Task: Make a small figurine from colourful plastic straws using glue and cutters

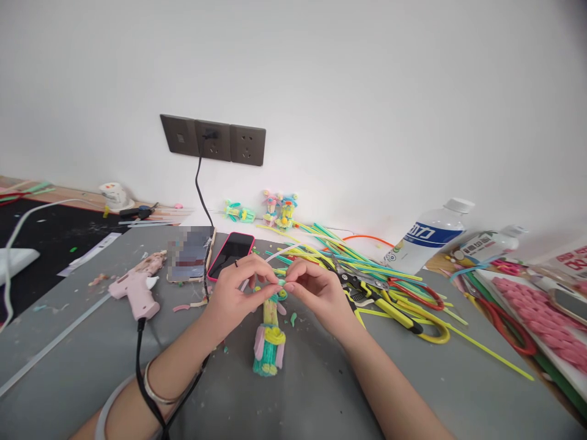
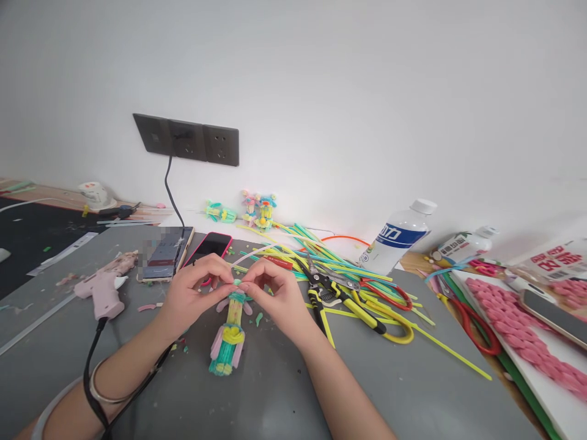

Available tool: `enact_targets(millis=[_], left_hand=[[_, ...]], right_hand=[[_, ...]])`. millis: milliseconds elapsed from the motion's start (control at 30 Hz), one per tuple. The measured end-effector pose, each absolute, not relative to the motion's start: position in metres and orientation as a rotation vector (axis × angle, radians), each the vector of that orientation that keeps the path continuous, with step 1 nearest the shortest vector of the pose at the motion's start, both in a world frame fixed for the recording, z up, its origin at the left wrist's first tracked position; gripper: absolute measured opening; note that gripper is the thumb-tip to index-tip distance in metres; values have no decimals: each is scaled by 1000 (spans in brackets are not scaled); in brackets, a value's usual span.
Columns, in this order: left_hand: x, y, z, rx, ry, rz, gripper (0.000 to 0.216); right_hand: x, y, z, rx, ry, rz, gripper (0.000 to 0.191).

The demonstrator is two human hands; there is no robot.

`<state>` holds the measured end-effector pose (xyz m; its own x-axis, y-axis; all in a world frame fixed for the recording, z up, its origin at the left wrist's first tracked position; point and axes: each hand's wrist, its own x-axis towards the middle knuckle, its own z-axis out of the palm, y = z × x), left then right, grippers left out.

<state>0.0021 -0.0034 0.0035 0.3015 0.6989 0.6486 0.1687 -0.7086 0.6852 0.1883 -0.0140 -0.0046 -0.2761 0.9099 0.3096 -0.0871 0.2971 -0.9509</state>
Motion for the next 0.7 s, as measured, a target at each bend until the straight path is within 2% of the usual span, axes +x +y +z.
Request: enact_targets(millis=[267,700], left_hand=[[2,-5,5,2085,773,1351,11],[1,-7,6,2021,757,1160,14]], right_hand=[[190,-16,-3,-768,-1576,1112,5],[201,-14,3,-697,-1716,1103,4]])
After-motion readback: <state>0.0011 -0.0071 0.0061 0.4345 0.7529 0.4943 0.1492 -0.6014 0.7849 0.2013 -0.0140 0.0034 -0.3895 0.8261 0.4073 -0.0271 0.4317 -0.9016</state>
